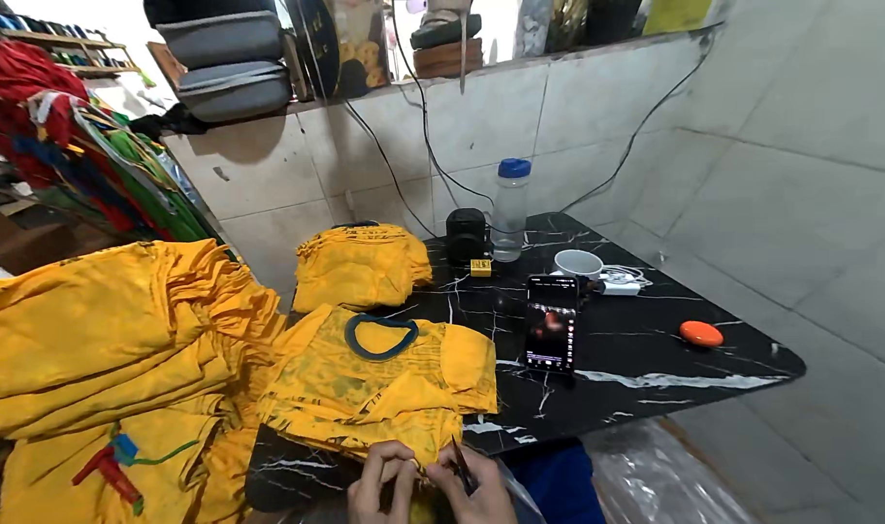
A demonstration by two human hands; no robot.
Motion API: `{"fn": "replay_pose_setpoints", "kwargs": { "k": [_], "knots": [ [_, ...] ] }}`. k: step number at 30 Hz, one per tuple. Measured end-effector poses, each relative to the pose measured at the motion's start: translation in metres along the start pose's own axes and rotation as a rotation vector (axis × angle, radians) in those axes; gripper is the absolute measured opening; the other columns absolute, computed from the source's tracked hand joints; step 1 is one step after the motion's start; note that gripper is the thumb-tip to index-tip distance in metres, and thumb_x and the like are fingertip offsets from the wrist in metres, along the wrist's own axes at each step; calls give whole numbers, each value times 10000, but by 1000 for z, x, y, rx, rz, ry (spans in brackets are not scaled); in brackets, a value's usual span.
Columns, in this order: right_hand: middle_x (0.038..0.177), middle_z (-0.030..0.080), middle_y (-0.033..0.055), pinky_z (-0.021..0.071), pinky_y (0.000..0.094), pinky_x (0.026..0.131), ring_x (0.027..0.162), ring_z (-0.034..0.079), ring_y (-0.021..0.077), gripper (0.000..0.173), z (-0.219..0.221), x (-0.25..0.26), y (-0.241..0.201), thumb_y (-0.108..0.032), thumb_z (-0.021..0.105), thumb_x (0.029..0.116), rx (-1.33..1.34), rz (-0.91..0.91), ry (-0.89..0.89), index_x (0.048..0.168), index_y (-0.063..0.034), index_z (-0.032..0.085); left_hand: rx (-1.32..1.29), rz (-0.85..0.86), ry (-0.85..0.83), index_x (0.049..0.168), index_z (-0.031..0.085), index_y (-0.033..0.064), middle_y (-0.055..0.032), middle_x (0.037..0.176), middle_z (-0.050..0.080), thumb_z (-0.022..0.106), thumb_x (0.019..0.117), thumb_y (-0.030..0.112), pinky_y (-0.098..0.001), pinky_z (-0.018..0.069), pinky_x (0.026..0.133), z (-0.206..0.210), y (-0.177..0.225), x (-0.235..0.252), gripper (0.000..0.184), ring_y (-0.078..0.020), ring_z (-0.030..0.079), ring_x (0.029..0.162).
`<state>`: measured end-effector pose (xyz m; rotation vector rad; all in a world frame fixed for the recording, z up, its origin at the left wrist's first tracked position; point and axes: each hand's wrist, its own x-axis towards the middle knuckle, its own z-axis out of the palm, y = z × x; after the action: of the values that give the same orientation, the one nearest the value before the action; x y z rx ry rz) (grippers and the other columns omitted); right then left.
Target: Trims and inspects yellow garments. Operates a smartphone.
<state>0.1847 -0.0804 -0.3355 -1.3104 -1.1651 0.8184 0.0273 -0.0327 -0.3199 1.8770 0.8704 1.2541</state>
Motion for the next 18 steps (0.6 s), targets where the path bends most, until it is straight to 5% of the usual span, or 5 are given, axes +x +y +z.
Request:
{"fn": "replay_pose_setpoints", "kwargs": {
  "k": [5, 11, 18],
  "knots": [
    [791, 660, 70, 505, 254, 658, 696, 601, 79, 183, -8, -3, 3, -138, 676, 973, 3, -45, -56, 875, 16, 695, -168, -45, 128, 1051, 609, 36, -2, 967, 751, 759, 851, -46, -274, 649, 756, 18, 10, -7, 263, -77, 741, 824],
    [822, 680, 74, 565, 295, 750, 772, 661, 107, 266, -10, -2, 1, -170, 546, 1062, 27, -46, -120, 944, 25, 683, -183, -11, 163, 982, 643, 54, 20, 897, 738, 731, 874, -62, -238, 645, 707, 24, 11, -9, 181, -50, 725, 750],
    [697, 622, -14, 488, 209, 560, 579, 562, 29, 150, -9, -5, -9, -116, 686, 968, 152, 71, -36, 853, -28, 648, -120, 9, 126, 984, 665, 30, 4, 875, 732, 625, 919, -70, -188, 603, 678, 23, 5, -12, 126, -17, 687, 726]
  ]
}}
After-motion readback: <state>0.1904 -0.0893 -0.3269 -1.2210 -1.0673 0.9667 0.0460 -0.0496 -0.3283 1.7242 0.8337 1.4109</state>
